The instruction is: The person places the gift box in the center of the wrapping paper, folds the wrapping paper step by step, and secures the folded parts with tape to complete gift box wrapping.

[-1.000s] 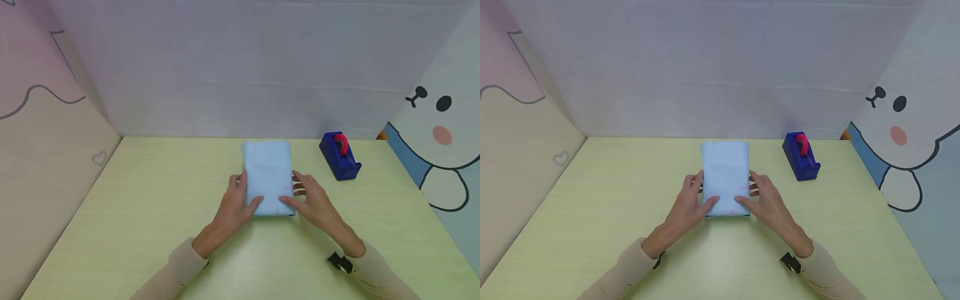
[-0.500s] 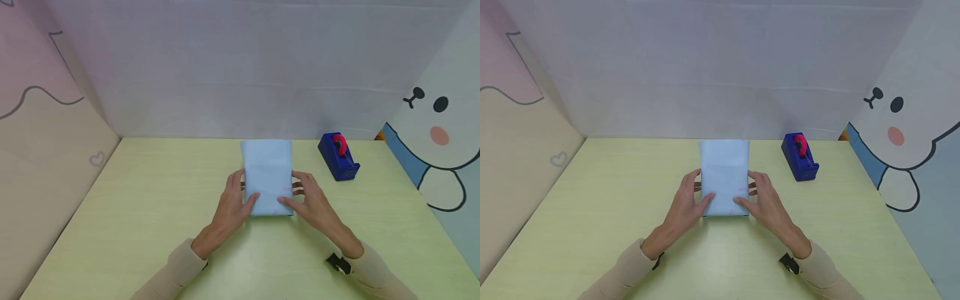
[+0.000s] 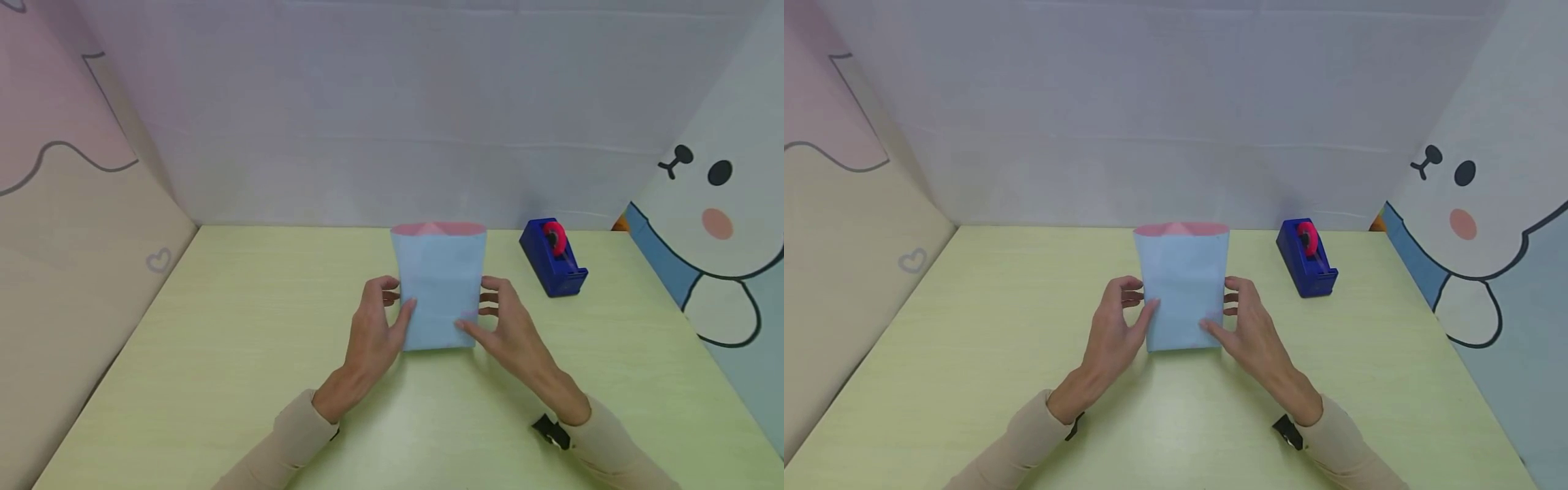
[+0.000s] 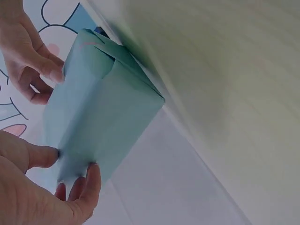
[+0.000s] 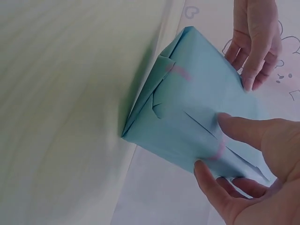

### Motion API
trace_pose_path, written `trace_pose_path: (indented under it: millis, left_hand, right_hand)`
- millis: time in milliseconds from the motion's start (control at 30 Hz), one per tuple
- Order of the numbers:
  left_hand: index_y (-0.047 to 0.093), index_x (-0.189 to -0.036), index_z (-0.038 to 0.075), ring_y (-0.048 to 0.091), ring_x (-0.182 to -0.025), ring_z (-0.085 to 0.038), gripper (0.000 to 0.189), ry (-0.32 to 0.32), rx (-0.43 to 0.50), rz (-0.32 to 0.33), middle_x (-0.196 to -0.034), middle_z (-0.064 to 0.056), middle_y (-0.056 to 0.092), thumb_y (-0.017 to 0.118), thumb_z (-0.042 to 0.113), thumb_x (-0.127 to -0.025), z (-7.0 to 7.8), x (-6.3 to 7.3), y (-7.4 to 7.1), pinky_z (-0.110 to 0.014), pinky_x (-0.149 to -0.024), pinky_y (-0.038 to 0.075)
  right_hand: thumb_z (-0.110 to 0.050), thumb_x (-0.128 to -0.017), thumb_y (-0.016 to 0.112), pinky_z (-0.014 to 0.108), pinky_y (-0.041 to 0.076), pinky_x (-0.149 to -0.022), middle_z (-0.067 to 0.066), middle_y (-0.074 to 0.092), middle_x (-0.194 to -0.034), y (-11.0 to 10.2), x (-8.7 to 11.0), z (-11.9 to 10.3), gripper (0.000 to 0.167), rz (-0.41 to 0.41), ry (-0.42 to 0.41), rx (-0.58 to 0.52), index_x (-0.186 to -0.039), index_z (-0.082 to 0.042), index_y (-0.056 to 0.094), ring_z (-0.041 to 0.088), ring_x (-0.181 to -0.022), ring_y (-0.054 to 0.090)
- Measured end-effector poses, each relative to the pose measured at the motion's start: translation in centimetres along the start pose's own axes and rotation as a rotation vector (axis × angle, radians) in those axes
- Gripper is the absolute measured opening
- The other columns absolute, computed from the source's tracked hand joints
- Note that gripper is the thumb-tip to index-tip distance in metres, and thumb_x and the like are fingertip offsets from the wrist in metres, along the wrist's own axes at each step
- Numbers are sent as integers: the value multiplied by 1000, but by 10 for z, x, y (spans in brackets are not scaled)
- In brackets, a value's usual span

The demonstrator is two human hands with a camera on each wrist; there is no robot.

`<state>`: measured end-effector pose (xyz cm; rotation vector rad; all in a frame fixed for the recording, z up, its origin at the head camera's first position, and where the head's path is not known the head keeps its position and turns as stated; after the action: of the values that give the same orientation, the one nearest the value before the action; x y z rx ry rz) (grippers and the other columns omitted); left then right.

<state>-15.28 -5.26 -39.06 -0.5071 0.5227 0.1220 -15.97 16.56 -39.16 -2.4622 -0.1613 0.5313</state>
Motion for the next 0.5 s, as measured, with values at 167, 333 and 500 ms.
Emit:
trace_pose_path:
  millis: [167,333,500]
  left_hand:
    - [53,-116,-3,65,-105,-27,30,52,13,33,-110,-16,60,73,9,-96,1,-2,-2,-36,-91,57]
    - [52,-112,-4,64,-106,-27,30,70,20,40,-108,-15,58,72,13,-98,-2,-1,-1,-34,-94,57]
    - [51,-111,-3,64,-108,-26,29,75,63,41,-108,-15,54,71,13,-98,-5,-1,0,-30,-96,55]
  right_hand:
    - [5,-83,82,41,59,-88,16,57,-123,-2,-1,-3,56,73,-72,7,-127,6,48,28,-108,65]
    - [7,-83,82,27,57,-88,12,59,-114,-2,1,-2,46,119,-151,21,-118,5,53,24,-105,67]
    - [6,-86,79,21,55,-90,10,59,-114,-4,4,-1,41,131,-196,22,-119,4,55,23,-107,66]
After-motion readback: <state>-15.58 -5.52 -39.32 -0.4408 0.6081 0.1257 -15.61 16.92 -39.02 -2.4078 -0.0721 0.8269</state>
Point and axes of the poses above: each hand's wrist, its own x-axis away from the middle knuckle, its own y-axis out of the palm, z = x × y, the point moved 5 cm from there along -x, towards the middle knuckle
